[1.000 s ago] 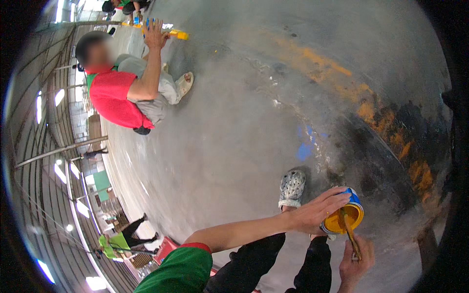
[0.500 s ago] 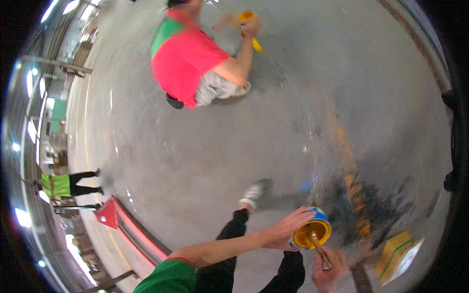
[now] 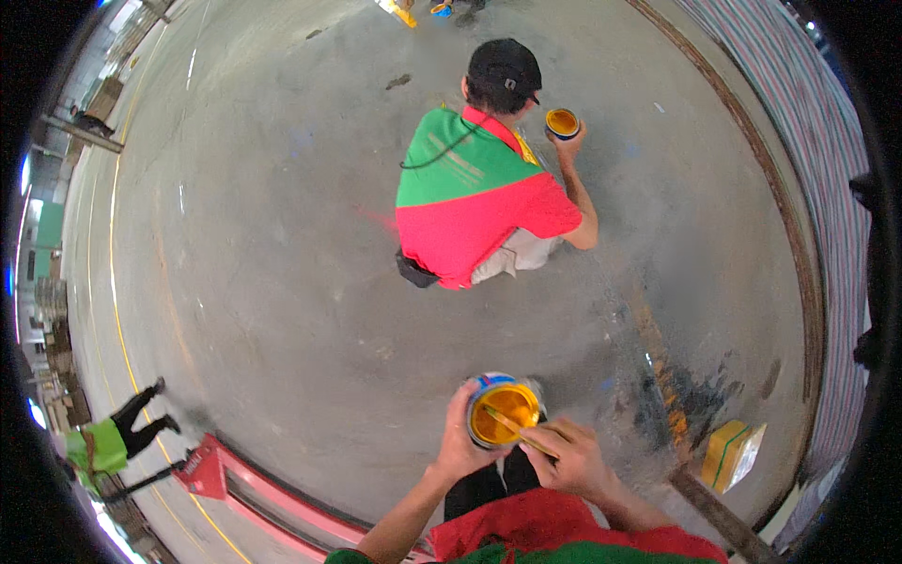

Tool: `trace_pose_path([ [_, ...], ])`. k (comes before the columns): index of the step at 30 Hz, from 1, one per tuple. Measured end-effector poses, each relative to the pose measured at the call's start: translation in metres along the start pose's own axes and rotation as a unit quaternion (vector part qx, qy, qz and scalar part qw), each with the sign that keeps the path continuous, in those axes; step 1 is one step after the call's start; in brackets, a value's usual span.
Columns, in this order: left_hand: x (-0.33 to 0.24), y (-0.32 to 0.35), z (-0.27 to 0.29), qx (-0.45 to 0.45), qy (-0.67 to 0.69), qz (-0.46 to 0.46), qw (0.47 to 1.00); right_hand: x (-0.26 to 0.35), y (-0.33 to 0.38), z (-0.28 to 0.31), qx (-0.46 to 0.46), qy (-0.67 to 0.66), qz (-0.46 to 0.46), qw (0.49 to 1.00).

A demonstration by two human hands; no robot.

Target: The person paints a yellow line on a concrete floor using a paintbrush and a paint can. They repeatedly dip the brush into the can and apply paint along a pre-marked strip, occasionally refilling the can from another container.

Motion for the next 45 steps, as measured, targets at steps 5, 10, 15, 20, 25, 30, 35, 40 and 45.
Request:
trace_pose_path([
  [5, -0.06, -0.068, 0.16, -0.106, -0.091, -0.134, 0.981, 0.081, -0.162, -0.015, -0.029, -0.043, 0.094, 0.994],
  [10, -0.085, -0.164, 0.317, -0.139, -0.264, -0.058, 0.953, 0.1, -0.341, -0.027, -0.079, -0.07, 0.133, 0.985],
  [15, -0.099, -0.279, 0.447, -0.139, -0.294, -0.055, 0.944, 0.109, -0.509, -0.042, -0.081, -0.038, 0.118, 0.989],
  [20, -0.095, -0.387, 0.535, -0.086, -0.207, -0.048, 0.973, 0.102, -0.64, -0.058, -0.073, -0.034, 0.089, 0.993],
  [25, -0.045, -0.535, 0.615, -0.02, -0.144, -0.097, 0.985, 0.049, -0.772, -0.085, -0.154, -0.073, 0.011, 0.985],
  [30, -0.004, -0.659, 0.675, 0.084, -0.248, -0.085, 0.961, -0.007, -0.876, -0.103, -0.225, -0.097, -0.09, 0.965],
  [35, -0.008, -0.79, 0.68, 0.215, -0.308, -0.161, 0.913, -0.054, -0.928, -0.099, -0.294, -0.169, -0.22, 0.915],
  [40, -0.004, -0.91, 0.614, 0.339, -0.35, -0.114, 0.866, -0.129, -0.953, -0.061, -0.427, -0.183, -0.289, 0.837],
  [45, 0.036, -1.018, 0.522, 0.418, -0.26, -0.133, 0.86, -0.229, -0.972, -0.025, -0.514, -0.19, -0.346, 0.762],
])
Point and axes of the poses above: each hand's wrist, its own y-axis away from the middle knuckle, its own z-axis out of the back of the hand, x = y × z, the point moved 2 cm from there along -y, towards the middle knuckle, and after that the axes turned 8 degrees about x, right-handed, at the moved point
